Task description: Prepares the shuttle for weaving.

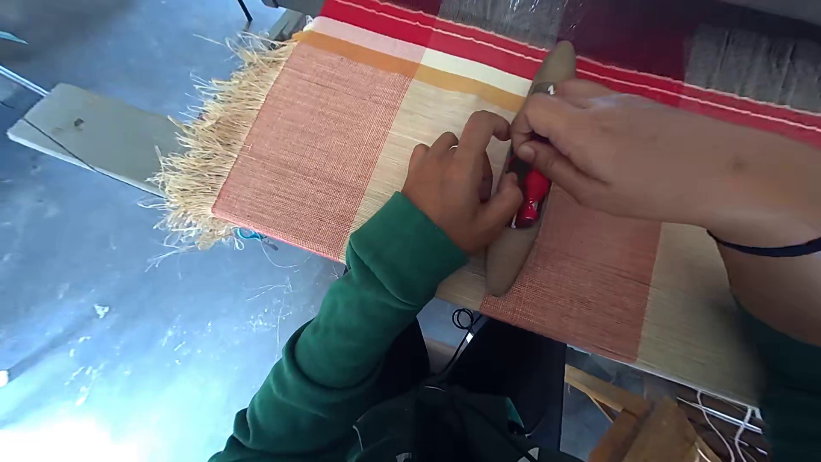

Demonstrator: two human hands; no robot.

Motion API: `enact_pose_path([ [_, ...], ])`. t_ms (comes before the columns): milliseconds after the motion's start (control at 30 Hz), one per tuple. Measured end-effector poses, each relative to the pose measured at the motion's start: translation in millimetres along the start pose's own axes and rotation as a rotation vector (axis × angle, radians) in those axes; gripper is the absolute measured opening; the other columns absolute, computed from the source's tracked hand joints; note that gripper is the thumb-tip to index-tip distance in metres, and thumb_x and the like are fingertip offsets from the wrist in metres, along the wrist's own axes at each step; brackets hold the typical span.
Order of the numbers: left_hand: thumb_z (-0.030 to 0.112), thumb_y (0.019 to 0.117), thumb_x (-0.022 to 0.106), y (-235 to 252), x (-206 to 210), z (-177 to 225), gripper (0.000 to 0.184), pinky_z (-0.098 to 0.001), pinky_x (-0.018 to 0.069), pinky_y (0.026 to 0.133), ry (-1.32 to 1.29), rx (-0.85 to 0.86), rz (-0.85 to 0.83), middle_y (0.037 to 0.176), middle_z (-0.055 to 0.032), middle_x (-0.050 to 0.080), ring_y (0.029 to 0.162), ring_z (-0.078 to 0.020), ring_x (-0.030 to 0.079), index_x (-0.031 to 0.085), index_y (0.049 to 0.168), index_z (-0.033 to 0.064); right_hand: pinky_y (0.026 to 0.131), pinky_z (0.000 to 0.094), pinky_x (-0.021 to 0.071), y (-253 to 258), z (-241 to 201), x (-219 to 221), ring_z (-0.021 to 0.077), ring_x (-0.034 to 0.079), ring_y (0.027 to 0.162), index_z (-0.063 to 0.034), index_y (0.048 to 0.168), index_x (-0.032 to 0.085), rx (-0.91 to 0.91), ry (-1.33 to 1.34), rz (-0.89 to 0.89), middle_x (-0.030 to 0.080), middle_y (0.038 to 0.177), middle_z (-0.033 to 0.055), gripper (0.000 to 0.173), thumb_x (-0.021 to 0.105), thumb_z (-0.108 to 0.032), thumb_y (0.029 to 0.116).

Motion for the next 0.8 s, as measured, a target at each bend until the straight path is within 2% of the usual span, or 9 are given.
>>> enact_pose_path([
  [100,0.023,0.0886,0.063,0,-1,1,0.048,-0.0439,0.0447,0.069,-0.005,0.019,0.022,0.068,0.0065,0.058,0.066,-0.0129,0.054,0.054,0.132,0.0038,0.082,0.0368,0.0508,3,-2,-1,0.0207,0.059,0.096,-0.0111,0.111,0.055,0.024,0.015,0.023,0.056,0.097,0.0041,0.028,0.034,-0.029,0.1102],
  [200,0.017,0.0883,0.062,-1,-3,0,0.050,-0.0403,0.0449,0.065,-0.031,0.015,0.067,0.067,0.0061,0.055,0.061,-0.0113,0.051,0.051,0.135,0.0023,0.065,0.0264,0.0504,3,4,-8,0.0082,0.057,0.078,-0.0142,0.111,0.055,0.036,0.189,0.040,0.055,0.092,-0.0017,0.025,0.036,-0.031,0.1107],
  [333,0.014,0.0859,0.064,-5,-10,-2,0.058,-0.0371,0.0454,0.059,-0.015,-0.057,0.166,0.067,0.0051,0.056,0.057,-0.0109,0.050,0.048,0.140,0.0016,0.064,0.0181,0.0506,-1,18,-27,-0.0006,0.058,0.076,-0.0162,0.114,0.056,0.031,0.355,0.115,0.060,0.092,-0.0069,0.022,0.038,-0.029,0.1107],
  [467,0.017,0.0872,0.061,-7,-10,-5,0.054,-0.0389,0.0453,0.058,0.049,-0.141,0.182,0.070,0.0047,0.059,0.058,-0.0118,0.051,0.051,0.139,0.0038,0.067,0.0300,0.0520,-1,24,-17,0.0086,0.059,0.076,-0.0130,0.108,0.058,0.085,0.209,0.081,0.059,0.089,-0.0007,0.020,0.044,-0.028,0.1085],
  [567,0.020,0.0893,0.057,-9,-11,-5,0.050,-0.0377,0.0443,0.056,0.098,-0.189,0.170,0.068,0.0047,0.056,0.055,-0.0118,0.050,0.055,0.137,0.0046,0.071,0.0302,0.0532,3,23,-14,0.0105,0.061,0.082,-0.0123,0.107,0.063,0.135,0.214,0.135,0.061,0.100,0.0030,0.020,0.050,-0.027,0.1067],
  [633,0.023,0.0913,0.056,-9,-11,-4,0.048,-0.0413,0.0454,0.063,0.115,-0.222,0.149,0.068,0.0057,0.060,0.057,-0.0117,0.052,0.057,0.137,0.0065,0.072,0.0272,0.0510,6,21,-12,0.0096,0.058,0.085,-0.0130,0.103,0.066,0.160,0.253,0.255,0.059,0.106,0.0034,0.018,0.056,-0.028,0.1033],
  [667,0.024,0.0920,0.056,-9,-11,-4,0.048,-0.0423,0.0458,0.065,0.123,-0.231,0.140,0.068,0.0064,0.061,0.059,-0.0116,0.053,0.058,0.137,0.0076,0.075,0.0268,0.0509,9,21,-8,0.0103,0.058,0.089,-0.0129,0.099,0.067,0.158,0.275,0.317,0.060,0.108,0.0037,0.017,0.059,-0.027,0.1014],
  [733,0.025,0.0919,0.055,-8,-10,-4,0.047,-0.0404,0.0459,0.063,0.146,-0.232,0.139,0.067,0.0077,0.062,0.059,-0.0104,0.053,0.060,0.136,0.0090,0.090,0.0306,0.0509,13,19,5,0.0163,0.058,0.109,-0.0122,0.095,0.070,0.143,0.311,0.402,0.063,0.115,0.0054,0.013,0.063,-0.023,0.0973],
  [800,0.026,0.0918,0.054,-8,-10,-4,0.048,-0.0392,0.0457,0.062,0.157,-0.233,0.136,0.067,0.0082,0.061,0.058,-0.0098,0.054,0.060,0.136,0.0095,0.094,0.0334,0.0483,16,18,17,0.0210,0.055,0.116,-0.0117,0.092,0.071,0.142,0.317,0.426,0.063,0.119,0.0064,0.012,0.064,-0.021,0.0956],
])
Point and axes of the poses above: each hand's wrist, its own y-axis towards the middle knuckle, its own x-axis out of the palm, z = x × y, the point moved 4 cm from there along y, towards the middle knuckle
